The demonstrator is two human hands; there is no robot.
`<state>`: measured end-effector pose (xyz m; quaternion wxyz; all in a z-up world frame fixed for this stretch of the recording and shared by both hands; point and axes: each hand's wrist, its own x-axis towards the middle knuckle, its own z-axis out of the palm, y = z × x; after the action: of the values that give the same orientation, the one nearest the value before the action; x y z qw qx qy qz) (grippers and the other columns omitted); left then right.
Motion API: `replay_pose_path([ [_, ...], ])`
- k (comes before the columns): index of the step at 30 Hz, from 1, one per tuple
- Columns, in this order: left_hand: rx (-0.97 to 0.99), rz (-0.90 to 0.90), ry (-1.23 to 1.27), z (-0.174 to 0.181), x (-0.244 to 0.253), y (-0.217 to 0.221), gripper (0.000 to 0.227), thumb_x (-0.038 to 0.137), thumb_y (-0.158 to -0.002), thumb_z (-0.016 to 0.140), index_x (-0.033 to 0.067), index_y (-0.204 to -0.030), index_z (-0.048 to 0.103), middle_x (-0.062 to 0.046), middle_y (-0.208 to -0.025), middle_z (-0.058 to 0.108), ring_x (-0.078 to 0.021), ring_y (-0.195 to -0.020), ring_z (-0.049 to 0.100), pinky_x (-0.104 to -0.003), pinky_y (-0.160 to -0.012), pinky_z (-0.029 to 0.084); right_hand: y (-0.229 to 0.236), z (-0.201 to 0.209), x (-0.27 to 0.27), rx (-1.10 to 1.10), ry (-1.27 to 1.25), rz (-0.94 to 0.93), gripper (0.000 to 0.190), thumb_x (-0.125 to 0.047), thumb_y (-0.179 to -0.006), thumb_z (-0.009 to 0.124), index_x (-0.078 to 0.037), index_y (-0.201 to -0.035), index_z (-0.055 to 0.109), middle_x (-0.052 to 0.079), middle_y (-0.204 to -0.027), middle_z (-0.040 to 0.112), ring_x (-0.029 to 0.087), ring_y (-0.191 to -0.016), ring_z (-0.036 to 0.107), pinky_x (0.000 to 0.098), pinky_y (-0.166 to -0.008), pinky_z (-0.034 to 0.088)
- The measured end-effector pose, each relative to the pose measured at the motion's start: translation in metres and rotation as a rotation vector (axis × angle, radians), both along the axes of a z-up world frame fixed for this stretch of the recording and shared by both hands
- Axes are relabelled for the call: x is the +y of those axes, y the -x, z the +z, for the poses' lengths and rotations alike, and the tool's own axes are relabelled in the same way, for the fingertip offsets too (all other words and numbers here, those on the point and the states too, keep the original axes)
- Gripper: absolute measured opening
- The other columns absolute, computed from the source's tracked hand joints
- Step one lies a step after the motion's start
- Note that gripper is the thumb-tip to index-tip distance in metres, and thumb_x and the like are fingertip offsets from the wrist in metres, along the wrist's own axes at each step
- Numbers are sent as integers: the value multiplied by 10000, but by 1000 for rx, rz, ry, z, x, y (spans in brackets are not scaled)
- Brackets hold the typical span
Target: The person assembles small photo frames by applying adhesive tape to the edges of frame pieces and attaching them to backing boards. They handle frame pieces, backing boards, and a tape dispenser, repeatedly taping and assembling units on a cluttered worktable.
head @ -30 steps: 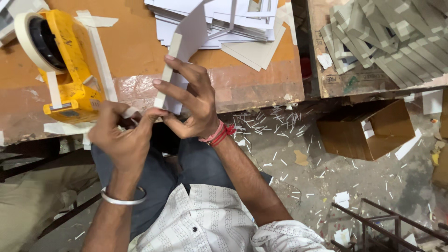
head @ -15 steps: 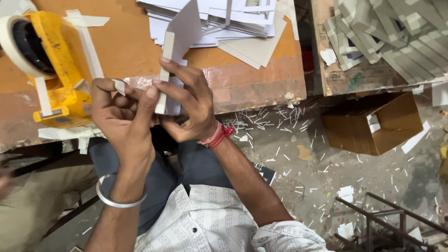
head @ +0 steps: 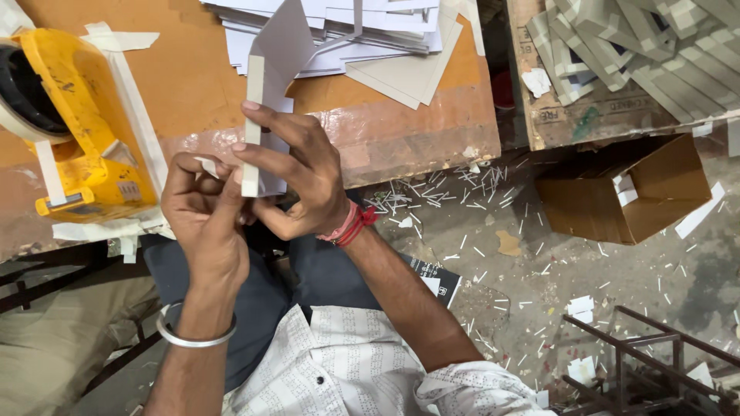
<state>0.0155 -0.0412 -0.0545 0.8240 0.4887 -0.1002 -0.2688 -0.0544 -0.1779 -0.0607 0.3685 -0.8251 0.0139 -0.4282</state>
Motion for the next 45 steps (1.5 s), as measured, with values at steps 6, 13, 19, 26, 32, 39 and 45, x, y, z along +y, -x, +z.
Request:
replay_pose_path([
  [6,-411,180,-145,22,8,10,383,23,-1076,775,63,-1264,443,-118,-1088,695,-182,-994,723,-269,-746,620,-1,-5,-3,19,27,47,713,-132,-749,840,-202,-1407,575,53,-1579,454,252,-1321,563,369,-1109,523],
  [13,-720,302,-396,33,17,-3,447,-41,-1168,734,31,-1436,384,-214,-1237,740,-261,-1121,782,-294,-831,634,1,-3,0,-58,88,-64,565,-312,-874,817,-134,-1355,581,138,-1512,514,323,-1318,546,424,-1108,486],
  [19,-387,408,-219,21,33,-16,385,-45,-1163,672,24,-1415,389,-213,-1204,775,-265,-1091,807,-313,-837,632,4,-12,5,-146,16,-275,545,-514,-971,668,-146,-1354,546,95,-1471,543,287,-1346,497,445,-1156,444],
  [26,-22,319,25,8,14,10,393,-45,-1018,677,65,-1312,440,-88,-1179,730,-230,-1105,742,-346,-711,684,2,-10,7,-44,-41,-153,714,-632,-988,611,-113,-1451,450,161,-1584,438,312,-1471,358,436,-1222,349],
  [32,-235,-21,-317,-9,6,19,315,-106,-1058,617,2,-1315,469,-153,-1180,740,-204,-1044,707,-268,-842,578,-6,-17,4,71,67,-105,590,-581,-997,577,-200,-1443,514,44,-1590,499,307,-1561,280,498,-1286,247],
  [39,-294,105,-192,31,29,12,396,-69,-1012,614,21,-1341,412,-128,-1182,699,-179,-955,764,-197,-713,560,-2,-10,6,156,219,-34,532,-583,-1063,556,-204,-1435,535,36,-1566,464,324,-1581,268,524,-1325,182],
  [45,-606,41,-273,38,28,14,519,-82,-1017,768,-12,-1379,404,-165,-1295,629,-198,-1024,761,-194,-689,551,-8,-4,8,121,203,-57,500,-548,-1072,528,-209,-1439,536,28,-1576,469,298,-1548,290,495,-1298,212],
])
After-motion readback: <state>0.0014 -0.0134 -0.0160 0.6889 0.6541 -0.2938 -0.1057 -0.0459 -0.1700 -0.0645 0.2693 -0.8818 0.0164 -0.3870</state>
